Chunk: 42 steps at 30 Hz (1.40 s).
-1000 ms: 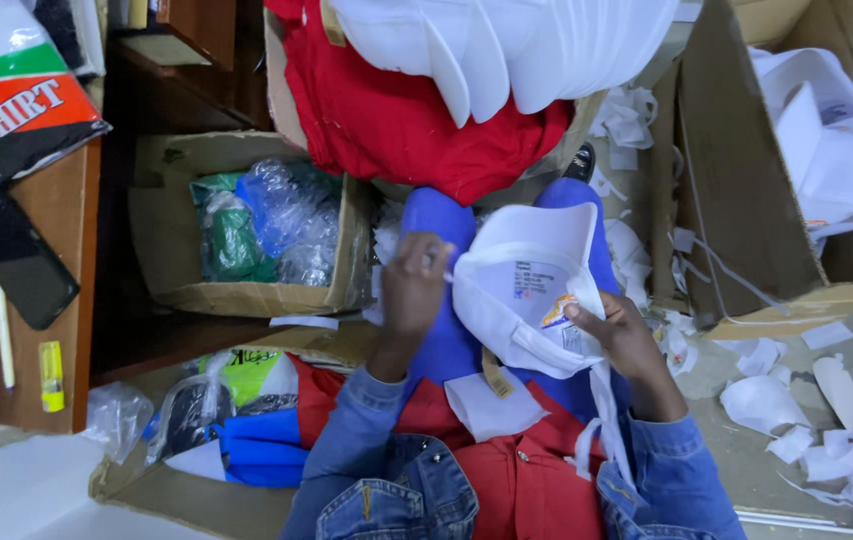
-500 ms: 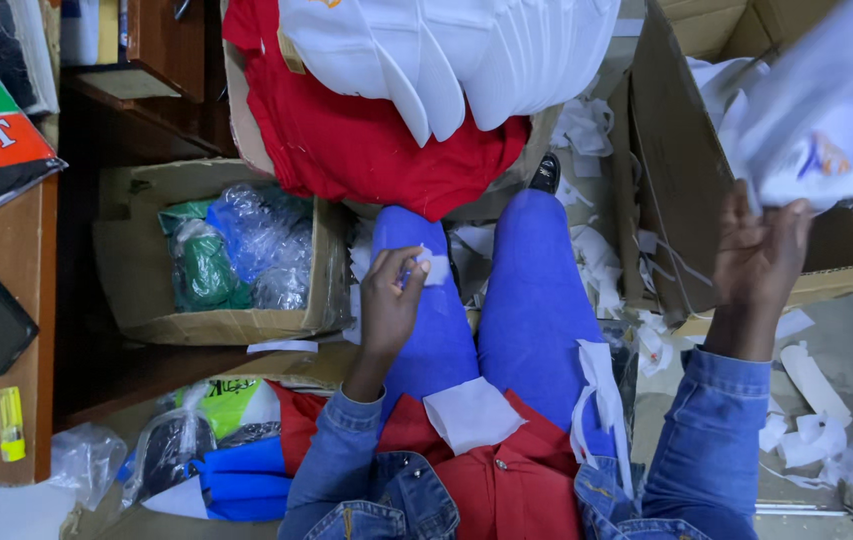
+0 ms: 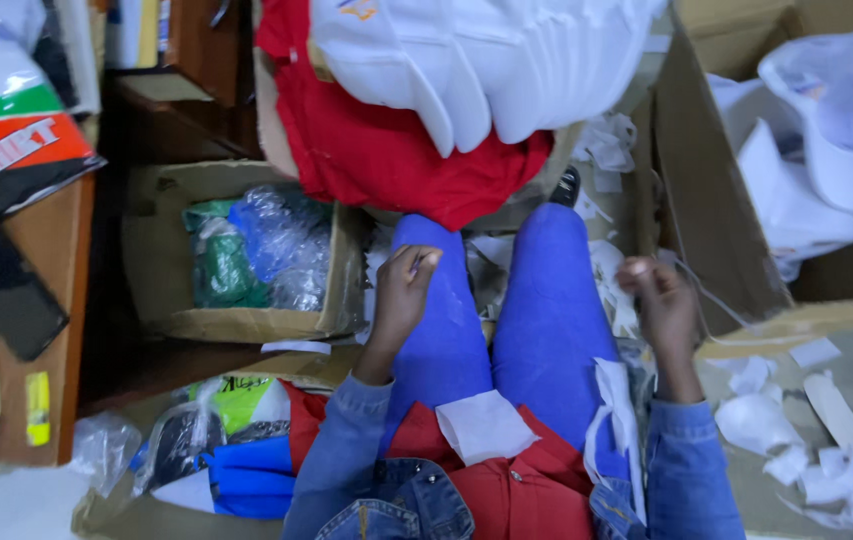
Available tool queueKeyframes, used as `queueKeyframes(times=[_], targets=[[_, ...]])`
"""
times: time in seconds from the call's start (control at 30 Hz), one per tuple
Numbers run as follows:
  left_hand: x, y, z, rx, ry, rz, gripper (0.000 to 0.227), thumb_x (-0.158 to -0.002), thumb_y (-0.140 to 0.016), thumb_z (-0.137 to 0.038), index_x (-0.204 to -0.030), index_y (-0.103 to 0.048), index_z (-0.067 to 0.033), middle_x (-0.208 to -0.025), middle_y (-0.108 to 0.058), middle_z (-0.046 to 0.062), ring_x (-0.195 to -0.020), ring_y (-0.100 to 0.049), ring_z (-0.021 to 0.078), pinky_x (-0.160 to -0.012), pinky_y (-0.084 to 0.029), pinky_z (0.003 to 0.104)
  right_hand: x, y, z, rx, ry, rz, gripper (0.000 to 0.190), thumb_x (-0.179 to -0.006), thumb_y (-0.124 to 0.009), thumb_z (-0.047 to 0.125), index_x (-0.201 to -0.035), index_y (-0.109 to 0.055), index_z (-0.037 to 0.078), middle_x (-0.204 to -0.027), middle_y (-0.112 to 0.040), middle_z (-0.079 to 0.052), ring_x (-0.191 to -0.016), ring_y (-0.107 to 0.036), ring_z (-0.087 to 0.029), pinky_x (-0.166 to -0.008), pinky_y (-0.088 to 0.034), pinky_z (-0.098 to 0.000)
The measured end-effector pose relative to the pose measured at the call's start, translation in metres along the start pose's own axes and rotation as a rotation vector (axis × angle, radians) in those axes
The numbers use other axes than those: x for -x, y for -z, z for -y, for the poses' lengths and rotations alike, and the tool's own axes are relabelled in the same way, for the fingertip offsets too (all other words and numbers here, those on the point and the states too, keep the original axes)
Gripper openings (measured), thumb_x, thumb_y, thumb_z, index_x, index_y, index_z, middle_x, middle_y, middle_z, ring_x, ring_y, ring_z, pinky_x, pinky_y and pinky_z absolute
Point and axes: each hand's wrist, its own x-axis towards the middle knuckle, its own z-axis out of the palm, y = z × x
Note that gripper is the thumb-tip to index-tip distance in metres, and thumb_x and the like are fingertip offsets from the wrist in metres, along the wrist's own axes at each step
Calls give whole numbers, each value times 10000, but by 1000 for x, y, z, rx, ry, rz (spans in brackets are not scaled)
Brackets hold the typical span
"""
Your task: The person sits on the floor surrounded by boxes and removes paper tags from white baseball caps using a small blade. They carefully cut the strings and peel off the labels from the front and inside of the caps.
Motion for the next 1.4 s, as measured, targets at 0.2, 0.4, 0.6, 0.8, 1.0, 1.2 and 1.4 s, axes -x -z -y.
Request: queueKeyframes(times=[0.2, 0.4, 0.6, 0.8, 1.0, 1.2, 1.4], targets=[[-75, -22, 24, -170, -157, -326, 234, -984, -763, -283, -1071, -730, -68, -926, -674, 167, -905, -718, 432, -793, -577, 508, 50, -101, 73, 478, 147, 612, 324, -994, -709, 358, -1217, -770, 131, -1168, -767, -185, -1148, -713, -436, -1007, -549, -555], [-155, -60, 29, -391, -112, -451, 696, -900, -797, -461, -1391, -507, -63, -1242, -600, 192, -835, -752, 486, -689, -642, 643, 46, -105, 73, 524, 379, 790, 275, -998, -652, 258, -1169, -786, 91, -1185, -759, -188, -1167, -682, -476, -986, -533, -586], [-174, -69, 74, -671, -326, -611, 596, -878, -719, -320, -1368, -561, -19, -936, -620, 109, -609, -701, 434, -536, -592, 569, 44, -100, 66, 437, 319, 719, 236, -1011, -656, 255, -1130, -803, 114, -1186, -770, -163, -1140, -686, -473, -950, -535, -580], [-194, 3, 55, -1063, -769, -898, 613, -1127, -345, -468, -1224, -686, 32, -738, -530, 23, -533, -602, 204, -486, -503, 334, 43, -101, 79, 454, 348, 738, 222, -1012, -655, 246, -1099, -802, 104, -1171, -772, -171, -1091, -702, -470, -912, -549, -572], [-181, 68, 15, -1200, -809, -779, 265, -1139, -525, -116, -1282, -624, 84, -855, -692, 83, -619, -600, 192, -549, -491, 355, 43, -100, 54, 477, 418, 727, 286, -1027, -625, 296, -1177, -774, 104, -1219, -784, -92, -1139, -708, -284, -1010, -513, -417], [-141, 106, -12, -1270, -944, -852, 228, -1098, -658, -34, -1308, -637, 52, -726, -610, 56, -810, -642, 262, -555, -526, 355, 38, -100, 55, 445, 418, 743, 294, -1032, -615, 304, -1163, -778, 97, -1206, -792, -89, -1142, -721, -271, -1021, -510, -410], [-8, 54, -58, -1404, -955, -803, 295, -970, -642, -37, -1244, -748, -73, -803, -596, 178, -507, -467, 223, -491, -412, 349, 38, -98, 72, 316, 245, 694, 358, -1009, -681, 239, -1318, -683, 58, -1343, -686, -238, -1277, -622, -497, -1082, -475, -604]])
